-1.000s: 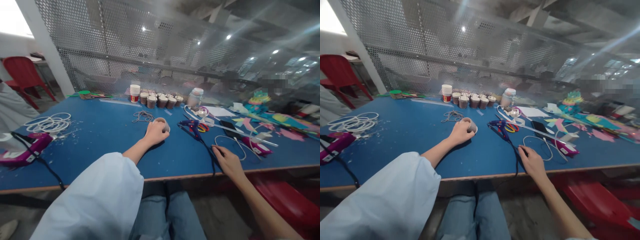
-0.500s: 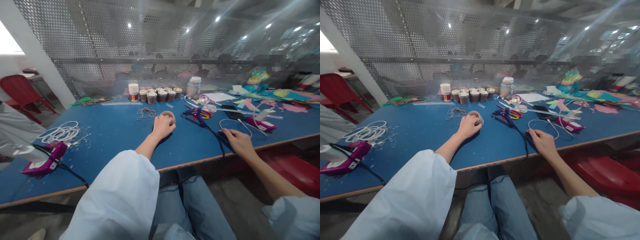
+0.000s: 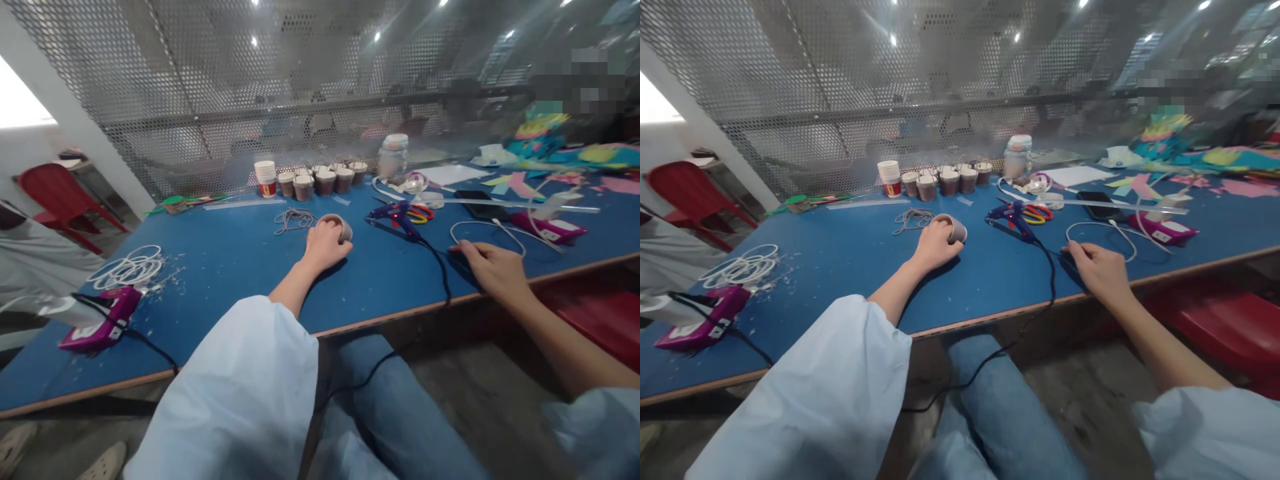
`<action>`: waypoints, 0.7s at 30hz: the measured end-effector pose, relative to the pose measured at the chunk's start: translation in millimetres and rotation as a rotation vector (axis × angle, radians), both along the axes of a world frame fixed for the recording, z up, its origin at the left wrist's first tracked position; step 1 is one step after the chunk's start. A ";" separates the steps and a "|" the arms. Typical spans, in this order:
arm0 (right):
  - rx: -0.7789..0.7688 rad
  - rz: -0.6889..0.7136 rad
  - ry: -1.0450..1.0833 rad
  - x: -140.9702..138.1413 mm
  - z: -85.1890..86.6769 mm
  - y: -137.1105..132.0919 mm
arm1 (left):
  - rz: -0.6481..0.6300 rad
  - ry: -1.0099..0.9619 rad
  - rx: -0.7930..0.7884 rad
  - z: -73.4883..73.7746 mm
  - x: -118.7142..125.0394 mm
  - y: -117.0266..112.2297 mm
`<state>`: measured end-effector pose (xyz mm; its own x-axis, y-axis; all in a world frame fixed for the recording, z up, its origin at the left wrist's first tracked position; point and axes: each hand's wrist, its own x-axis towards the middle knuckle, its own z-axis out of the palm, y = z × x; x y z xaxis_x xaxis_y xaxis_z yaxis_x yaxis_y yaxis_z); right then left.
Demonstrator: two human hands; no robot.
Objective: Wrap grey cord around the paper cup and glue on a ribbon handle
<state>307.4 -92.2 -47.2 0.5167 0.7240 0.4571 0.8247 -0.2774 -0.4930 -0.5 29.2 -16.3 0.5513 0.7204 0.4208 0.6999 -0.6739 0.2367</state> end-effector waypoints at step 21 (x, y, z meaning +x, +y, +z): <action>0.344 0.099 0.134 -42.5 42.4 -16.5 | 0.120 0.057 0.039 4.0 -15.1 6.5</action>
